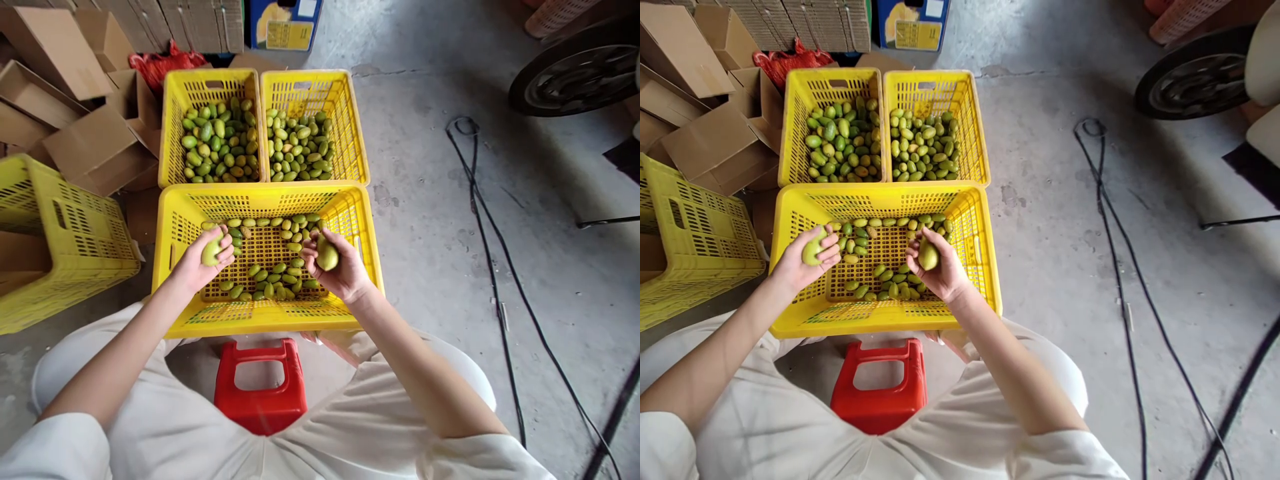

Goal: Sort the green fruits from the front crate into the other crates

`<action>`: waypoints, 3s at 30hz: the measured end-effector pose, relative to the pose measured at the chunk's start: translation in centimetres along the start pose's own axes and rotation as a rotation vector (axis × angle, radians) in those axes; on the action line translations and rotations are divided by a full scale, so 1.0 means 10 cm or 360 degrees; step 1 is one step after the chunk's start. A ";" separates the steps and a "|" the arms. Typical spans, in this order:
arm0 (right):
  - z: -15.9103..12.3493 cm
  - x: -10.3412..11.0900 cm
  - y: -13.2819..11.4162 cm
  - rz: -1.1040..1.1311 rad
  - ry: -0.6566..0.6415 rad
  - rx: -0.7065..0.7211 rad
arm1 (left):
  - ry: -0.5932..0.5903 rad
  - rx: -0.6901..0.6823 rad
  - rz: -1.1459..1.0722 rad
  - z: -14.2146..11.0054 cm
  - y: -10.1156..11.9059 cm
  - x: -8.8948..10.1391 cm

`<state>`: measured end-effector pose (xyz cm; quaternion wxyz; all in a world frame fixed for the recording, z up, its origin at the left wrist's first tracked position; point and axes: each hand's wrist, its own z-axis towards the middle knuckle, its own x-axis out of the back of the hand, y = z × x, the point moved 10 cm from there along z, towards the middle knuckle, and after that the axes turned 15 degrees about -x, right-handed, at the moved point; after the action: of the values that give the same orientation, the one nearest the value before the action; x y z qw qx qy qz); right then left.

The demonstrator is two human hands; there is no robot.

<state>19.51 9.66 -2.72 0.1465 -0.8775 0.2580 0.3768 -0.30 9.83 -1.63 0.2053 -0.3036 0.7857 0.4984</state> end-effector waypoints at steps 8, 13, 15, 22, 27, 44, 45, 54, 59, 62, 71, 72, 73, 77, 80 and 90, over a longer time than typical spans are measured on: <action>0.01 0.05 -0.09 -0.0018 -0.0074 0.0061 | 0.0085 0.0133 -0.0016 -0.05 -0.11 0.06; -0.12 -0.12 -0.25 -0.0154 -0.0046 0.0246 | 0.0241 -0.0067 -0.0067 0.00 0.09 0.13; -0.10 -0.13 -0.20 -0.0231 -0.0031 0.0226 | 0.0178 -0.0119 0.0002 0.02 0.10 0.13; 0.10 -0.01 0.23 -0.0410 -0.0052 -0.0195 | -0.0147 0.0174 0.0155 -0.07 -0.34 0.01; 0.03 -0.04 0.06 -0.0233 -0.0007 -0.0049 | 0.0202 0.0179 -0.0045 -0.05 -0.28 0.16; 0.10 0.10 0.12 -0.0219 0.0067 -0.0122 | -0.0055 0.0278 0.0167 -0.06 -0.30 0.08; 0.09 0.09 0.10 -0.0206 0.0043 -0.0111 | 0.0001 0.0283 0.0147 -0.06 -0.30 0.10; -0.11 -0.04 -0.31 -0.0208 0.0045 0.0309 | 0.0175 0.0018 -0.0002 0.02 0.01 0.12; -0.07 -0.05 -0.17 -0.0158 0.0005 0.0177 | -0.0080 0.0057 0.0178 -0.01 -0.07 0.04; -0.01 -0.03 -0.01 -0.0240 -0.0020 0.0004 | -0.0216 0.0139 0.0177 -0.05 -0.18 -0.01; -0.03 0.09 -0.24 -0.0129 0.0083 0.0220 | 0.0000 0.0083 0.0049 0.00 -0.10 0.05; -0.04 0.08 -0.28 -0.0096 0.0062 0.0245 | 0.0039 0.0073 0.0040 0.00 -0.09 0.06; -0.05 0.07 -0.31 -0.0065 0.0051 0.0256 | 0.0065 0.0058 0.0047 0.00 -0.07 0.07; -0.06 0.05 -0.29 -0.0060 0.0084 0.0227 | 0.0004 -0.0005 0.0194 0.00 -0.06 0.07; -0.05 0.03 -0.19 -0.0182 0.0090 0.0186 | -0.0112 0.0006 0.0276 -0.02 -0.11 0.04; -0.04 0.00 -0.19 -0.0315 -0.0018 0.0128 | 0.0131 0.0051 0.0178 0.01 -0.08 0.14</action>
<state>20.80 11.02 -2.32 0.2196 -0.8900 0.1841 0.3547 -0.80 9.28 -3.11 0.1494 -0.2762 0.8170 0.4837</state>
